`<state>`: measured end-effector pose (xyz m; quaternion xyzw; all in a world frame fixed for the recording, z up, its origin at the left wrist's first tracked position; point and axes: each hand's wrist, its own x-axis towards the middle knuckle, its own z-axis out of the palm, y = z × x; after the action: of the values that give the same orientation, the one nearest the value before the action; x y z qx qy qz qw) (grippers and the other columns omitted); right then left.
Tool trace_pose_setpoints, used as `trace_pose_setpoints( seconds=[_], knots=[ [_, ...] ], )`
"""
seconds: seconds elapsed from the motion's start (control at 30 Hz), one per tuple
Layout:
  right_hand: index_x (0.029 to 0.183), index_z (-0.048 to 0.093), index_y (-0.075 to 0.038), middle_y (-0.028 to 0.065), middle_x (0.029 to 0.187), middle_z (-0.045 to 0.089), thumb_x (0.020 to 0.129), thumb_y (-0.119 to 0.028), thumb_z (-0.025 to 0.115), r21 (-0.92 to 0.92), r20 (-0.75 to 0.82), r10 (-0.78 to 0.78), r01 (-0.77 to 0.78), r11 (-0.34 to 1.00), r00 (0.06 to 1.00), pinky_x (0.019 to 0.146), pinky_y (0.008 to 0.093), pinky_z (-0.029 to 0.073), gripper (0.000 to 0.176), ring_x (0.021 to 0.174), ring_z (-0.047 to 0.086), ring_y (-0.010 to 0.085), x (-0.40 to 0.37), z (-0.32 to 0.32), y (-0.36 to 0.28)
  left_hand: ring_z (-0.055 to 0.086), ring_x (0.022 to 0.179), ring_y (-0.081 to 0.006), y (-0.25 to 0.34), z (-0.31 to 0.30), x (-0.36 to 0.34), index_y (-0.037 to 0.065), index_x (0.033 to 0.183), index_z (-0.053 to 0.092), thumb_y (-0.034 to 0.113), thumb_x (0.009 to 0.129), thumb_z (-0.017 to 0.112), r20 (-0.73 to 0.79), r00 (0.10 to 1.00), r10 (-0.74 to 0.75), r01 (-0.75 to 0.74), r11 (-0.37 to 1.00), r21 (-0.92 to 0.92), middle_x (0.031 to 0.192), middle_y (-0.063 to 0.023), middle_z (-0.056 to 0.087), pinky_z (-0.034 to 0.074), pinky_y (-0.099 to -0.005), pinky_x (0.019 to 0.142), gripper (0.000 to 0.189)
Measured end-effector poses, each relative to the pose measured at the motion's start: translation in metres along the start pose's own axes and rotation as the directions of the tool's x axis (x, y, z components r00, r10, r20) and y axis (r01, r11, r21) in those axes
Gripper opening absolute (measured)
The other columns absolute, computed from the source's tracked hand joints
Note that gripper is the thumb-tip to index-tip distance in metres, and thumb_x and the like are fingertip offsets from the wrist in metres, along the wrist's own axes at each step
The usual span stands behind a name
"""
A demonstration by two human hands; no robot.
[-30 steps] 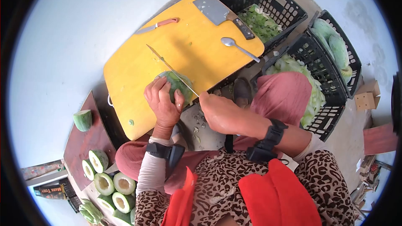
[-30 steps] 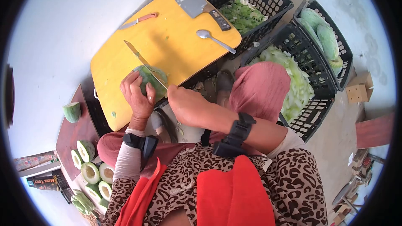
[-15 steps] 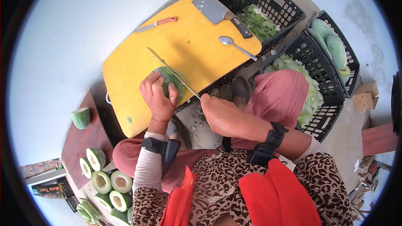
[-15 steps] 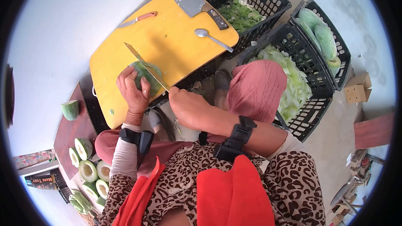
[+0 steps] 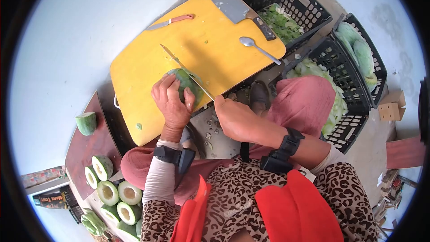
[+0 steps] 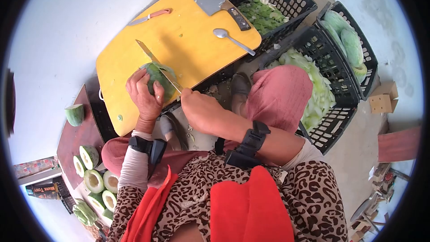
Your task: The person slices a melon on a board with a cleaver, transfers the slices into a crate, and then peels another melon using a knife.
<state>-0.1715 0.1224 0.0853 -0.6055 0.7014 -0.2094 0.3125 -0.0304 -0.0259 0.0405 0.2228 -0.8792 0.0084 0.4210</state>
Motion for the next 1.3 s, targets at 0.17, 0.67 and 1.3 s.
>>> trace_pose_setpoints(
  seconds=[0.17, 0.67, 1.3],
  knots=[
    [0.092, 0.044, 0.010, 0.0324, 0.083, 0.061, 0.078, 0.004, 0.053, -0.004, -0.018, -0.004, 0.004, 1.000, 1.000, 0.067, 0.0518, 0.051, 0.018, 0.077, 0.063, 0.0484, 0.035, 0.016, 0.010, 0.053, 0.104, -0.0356, 0.001, -0.001, 0.000, 0.003, 0.104, 0.052, 0.010, 0.073, 0.065, 0.002, 1.000, -0.018, 0.018, 1.000, -0.017, 0.111, -0.0143, 0.056, 0.039, -0.0471, 0.091, 0.034],
    [0.098, 0.044, 0.005, 0.0320, 0.094, 0.061, 0.088, -0.010, 0.055, 0.057, -0.019, 0.167, -0.165, 0.985, 0.986, 0.075, 0.0535, 0.050, 0.021, 0.088, 0.061, 0.0487, -0.022, 0.022, 0.032, 0.046, 0.115, -0.0404, 0.019, -0.007, 0.002, -0.005, 0.122, 0.046, 0.029, 0.079, 0.073, -0.024, 0.973, -0.231, 0.231, 0.954, 0.190, 0.124, -0.0272, 0.045, 0.037, -0.0490, 0.099, 0.061],
    [0.099, 0.042, 0.007, 0.0230, 0.082, 0.061, 0.081, -0.004, 0.055, -0.109, -0.222, -0.141, 0.119, 0.987, 0.965, 0.058, 0.0468, 0.054, 0.025, 0.070, 0.065, 0.0415, -0.024, 0.004, -0.015, 0.043, 0.116, -0.0373, -0.008, -0.032, 0.000, -0.001, 0.121, 0.048, 0.020, 0.077, 0.073, 0.144, 0.904, -0.403, 0.425, 0.886, -0.186, 0.122, -0.0218, 0.046, 0.037, -0.0455, 0.100, 0.055]
  ],
)
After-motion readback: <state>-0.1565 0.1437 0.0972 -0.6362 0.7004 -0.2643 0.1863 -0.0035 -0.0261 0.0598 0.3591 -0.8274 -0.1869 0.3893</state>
